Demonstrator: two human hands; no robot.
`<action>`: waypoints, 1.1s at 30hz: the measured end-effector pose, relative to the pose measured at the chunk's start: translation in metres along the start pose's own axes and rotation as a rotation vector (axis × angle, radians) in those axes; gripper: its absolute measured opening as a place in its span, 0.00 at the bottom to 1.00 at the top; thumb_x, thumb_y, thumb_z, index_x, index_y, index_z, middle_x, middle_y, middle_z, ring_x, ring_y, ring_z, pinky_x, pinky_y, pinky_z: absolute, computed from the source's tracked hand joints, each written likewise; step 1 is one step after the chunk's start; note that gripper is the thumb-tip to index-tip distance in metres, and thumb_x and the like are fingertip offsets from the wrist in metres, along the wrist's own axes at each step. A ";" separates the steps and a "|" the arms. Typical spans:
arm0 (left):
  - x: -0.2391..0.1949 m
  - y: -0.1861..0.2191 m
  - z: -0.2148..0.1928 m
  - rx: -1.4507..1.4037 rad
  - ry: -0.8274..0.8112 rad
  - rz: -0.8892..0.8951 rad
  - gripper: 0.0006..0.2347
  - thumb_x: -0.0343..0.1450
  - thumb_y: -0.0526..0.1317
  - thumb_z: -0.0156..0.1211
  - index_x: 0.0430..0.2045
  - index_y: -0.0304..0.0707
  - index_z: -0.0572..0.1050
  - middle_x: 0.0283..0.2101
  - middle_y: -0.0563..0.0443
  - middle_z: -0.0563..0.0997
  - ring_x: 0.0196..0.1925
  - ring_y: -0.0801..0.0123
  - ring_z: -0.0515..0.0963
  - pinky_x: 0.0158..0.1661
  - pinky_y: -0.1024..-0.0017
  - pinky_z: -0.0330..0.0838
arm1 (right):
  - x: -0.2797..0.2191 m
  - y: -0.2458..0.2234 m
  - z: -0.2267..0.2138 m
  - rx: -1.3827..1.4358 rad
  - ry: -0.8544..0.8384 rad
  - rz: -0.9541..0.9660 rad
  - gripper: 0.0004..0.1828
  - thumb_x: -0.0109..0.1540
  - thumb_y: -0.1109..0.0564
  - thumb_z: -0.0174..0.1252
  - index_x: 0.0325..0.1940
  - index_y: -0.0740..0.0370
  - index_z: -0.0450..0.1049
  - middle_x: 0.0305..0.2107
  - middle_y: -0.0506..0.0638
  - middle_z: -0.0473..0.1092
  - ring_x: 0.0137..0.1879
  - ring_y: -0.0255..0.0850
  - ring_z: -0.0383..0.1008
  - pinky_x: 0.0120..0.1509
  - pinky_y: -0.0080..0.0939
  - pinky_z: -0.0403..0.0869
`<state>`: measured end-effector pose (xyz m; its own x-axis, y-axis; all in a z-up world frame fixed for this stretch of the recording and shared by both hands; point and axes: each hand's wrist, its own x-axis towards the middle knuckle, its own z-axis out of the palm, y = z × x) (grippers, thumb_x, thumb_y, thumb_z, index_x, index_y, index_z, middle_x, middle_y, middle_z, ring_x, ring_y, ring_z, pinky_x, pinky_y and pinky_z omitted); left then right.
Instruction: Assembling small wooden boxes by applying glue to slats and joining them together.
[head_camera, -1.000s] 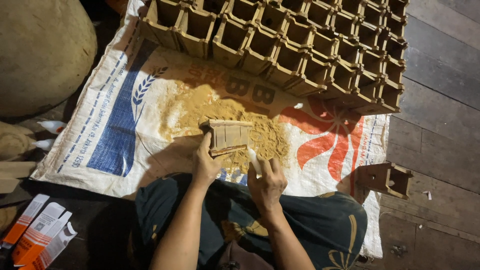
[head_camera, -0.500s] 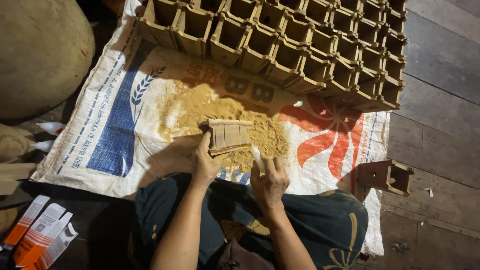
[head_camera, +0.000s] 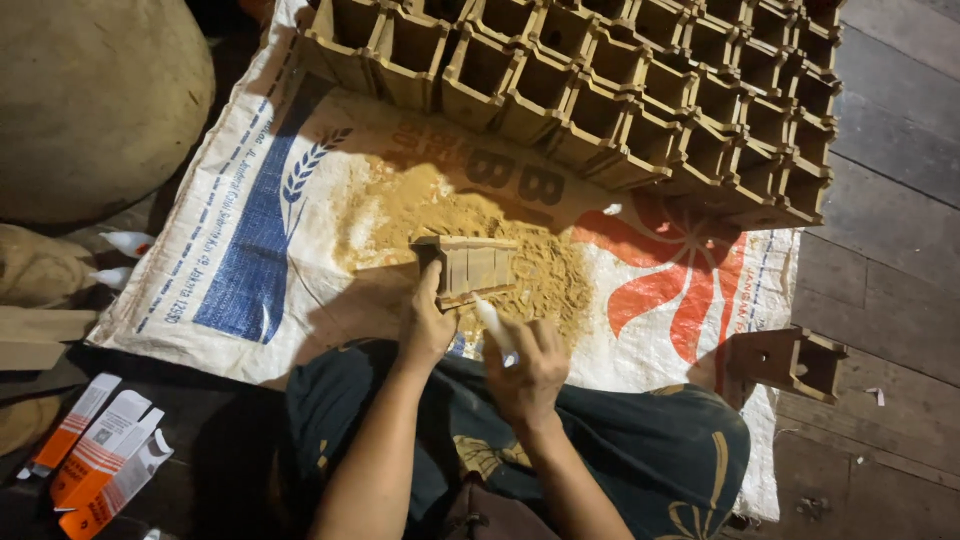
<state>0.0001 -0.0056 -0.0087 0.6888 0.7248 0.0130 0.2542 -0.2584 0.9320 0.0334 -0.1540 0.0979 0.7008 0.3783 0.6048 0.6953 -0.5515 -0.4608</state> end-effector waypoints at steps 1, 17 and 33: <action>0.002 -0.006 0.001 0.002 0.001 0.000 0.31 0.57 0.28 0.69 0.59 0.33 0.71 0.52 0.26 0.79 0.55 0.38 0.78 0.51 0.54 0.78 | 0.000 -0.004 0.002 0.002 0.000 0.000 0.10 0.49 0.60 0.70 0.33 0.52 0.81 0.22 0.46 0.64 0.26 0.48 0.70 0.35 0.44 0.72; 0.004 -0.053 0.020 -0.042 -0.009 0.206 0.30 0.57 0.27 0.54 0.59 0.30 0.71 0.53 0.27 0.78 0.55 0.36 0.78 0.56 0.55 0.73 | 0.014 -0.034 -0.004 0.037 0.011 -0.111 0.11 0.50 0.61 0.70 0.36 0.56 0.81 0.21 0.48 0.62 0.24 0.49 0.67 0.32 0.44 0.69; 0.006 0.002 -0.003 -0.056 0.023 -0.113 0.33 0.58 0.31 0.71 0.62 0.36 0.69 0.58 0.28 0.76 0.58 0.40 0.76 0.56 0.55 0.73 | 0.001 0.029 -0.007 0.102 -0.009 0.111 0.11 0.54 0.63 0.70 0.38 0.62 0.78 0.23 0.56 0.70 0.29 0.57 0.72 0.36 0.51 0.69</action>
<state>0.0028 -0.0001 -0.0060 0.6419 0.7620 -0.0852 0.2905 -0.1389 0.9467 0.0530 -0.1747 0.0895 0.7756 0.3262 0.5405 0.6255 -0.5125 -0.5883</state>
